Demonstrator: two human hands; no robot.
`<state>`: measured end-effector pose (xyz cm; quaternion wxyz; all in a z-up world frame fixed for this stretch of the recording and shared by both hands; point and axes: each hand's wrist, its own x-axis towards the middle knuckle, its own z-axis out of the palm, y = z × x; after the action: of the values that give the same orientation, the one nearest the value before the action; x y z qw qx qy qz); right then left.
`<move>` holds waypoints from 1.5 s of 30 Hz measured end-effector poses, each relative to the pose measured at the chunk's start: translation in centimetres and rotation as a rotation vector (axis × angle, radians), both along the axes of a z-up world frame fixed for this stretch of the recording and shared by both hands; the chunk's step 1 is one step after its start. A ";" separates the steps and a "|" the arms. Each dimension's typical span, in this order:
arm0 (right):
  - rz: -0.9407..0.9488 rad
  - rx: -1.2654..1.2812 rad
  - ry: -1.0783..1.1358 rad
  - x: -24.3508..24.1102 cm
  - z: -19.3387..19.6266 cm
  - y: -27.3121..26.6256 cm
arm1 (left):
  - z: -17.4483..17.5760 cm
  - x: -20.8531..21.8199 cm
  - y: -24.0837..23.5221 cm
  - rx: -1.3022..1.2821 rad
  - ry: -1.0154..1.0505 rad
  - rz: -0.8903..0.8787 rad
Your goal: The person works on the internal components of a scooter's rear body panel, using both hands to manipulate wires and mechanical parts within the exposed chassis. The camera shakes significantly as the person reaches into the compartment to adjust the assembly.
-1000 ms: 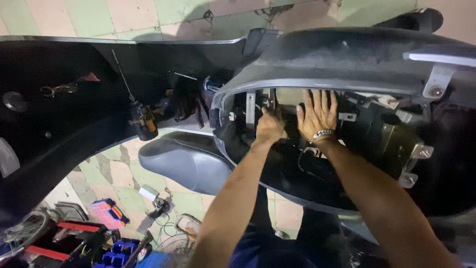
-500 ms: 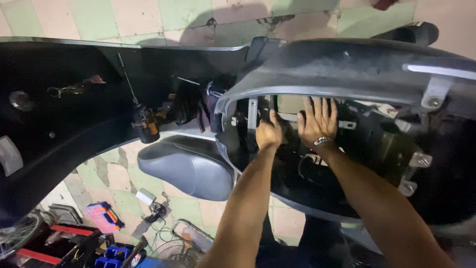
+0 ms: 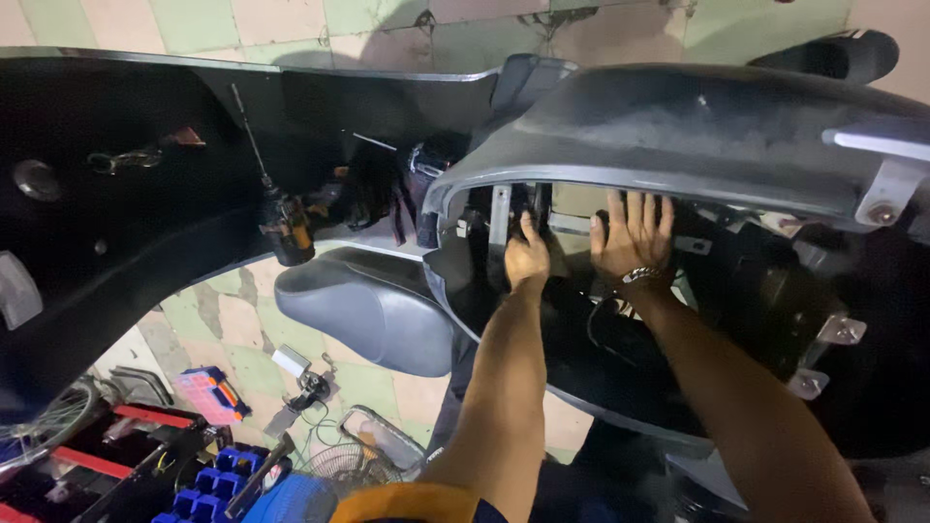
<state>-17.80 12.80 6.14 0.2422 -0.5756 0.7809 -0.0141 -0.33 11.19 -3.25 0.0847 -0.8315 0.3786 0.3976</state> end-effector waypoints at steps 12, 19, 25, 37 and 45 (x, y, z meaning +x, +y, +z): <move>0.051 -0.033 0.042 0.1 -1.6 2.1 | -0.8 2.1 0.4 0.232 0.130 -0.109; -0.017 -0.036 -0.089 0.3 -1.0 1.5 | -4.1 3.7 -0.8 0.207 0.270 -0.575; -0.183 -0.080 -0.136 2.3 2.9 -0.6 | 3.6 1.2 -5.8 0.220 0.327 -0.513; -1.440 0.229 -2.271 10.8 -2.9 -4.5 | 11.3 -0.3 -13.1 0.254 0.180 -0.961; -1.499 0.212 -2.512 10.5 -3.2 -5.0 | 13.8 -0.5 -11.7 0.051 0.092 -1.090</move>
<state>-7.26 7.84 2.89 0.7245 0.3665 0.1685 -0.5589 -0.82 -0.48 10.54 0.2821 -0.4942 0.7481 0.3413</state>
